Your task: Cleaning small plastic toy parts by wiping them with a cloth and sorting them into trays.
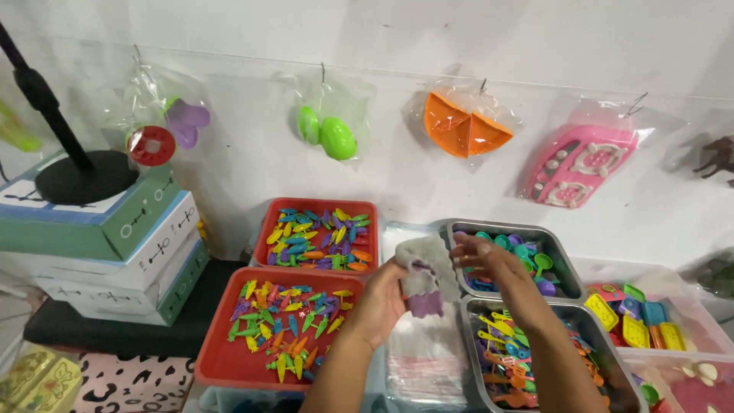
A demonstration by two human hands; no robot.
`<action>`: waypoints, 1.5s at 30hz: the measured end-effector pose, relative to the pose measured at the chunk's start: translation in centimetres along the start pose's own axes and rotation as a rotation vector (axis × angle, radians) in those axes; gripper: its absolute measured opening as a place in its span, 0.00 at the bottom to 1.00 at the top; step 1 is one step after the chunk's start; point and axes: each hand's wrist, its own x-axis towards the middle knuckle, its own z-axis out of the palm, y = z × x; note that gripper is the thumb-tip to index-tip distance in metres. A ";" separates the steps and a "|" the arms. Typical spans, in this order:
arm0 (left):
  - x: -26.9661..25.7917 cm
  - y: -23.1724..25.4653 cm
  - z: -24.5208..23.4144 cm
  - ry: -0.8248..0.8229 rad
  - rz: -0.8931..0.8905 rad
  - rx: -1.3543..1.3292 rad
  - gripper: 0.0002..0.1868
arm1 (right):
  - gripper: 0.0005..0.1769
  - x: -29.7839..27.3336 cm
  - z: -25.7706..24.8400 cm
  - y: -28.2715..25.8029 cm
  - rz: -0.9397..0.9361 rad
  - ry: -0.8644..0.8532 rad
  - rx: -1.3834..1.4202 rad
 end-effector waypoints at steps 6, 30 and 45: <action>0.2 -1.0 1.3 -0.030 -0.095 -0.184 0.35 | 0.07 -0.9 -0.4 3.7 -0.072 -0.002 0.123; -0.9 -1.1 3.3 -0.004 -0.014 0.379 0.21 | 0.21 -4.1 -0.3 2.5 -0.506 0.023 -0.361; -1.1 -0.8 4.7 0.239 0.337 0.709 0.10 | 0.10 -2.9 -0.3 3.8 0.077 0.337 0.292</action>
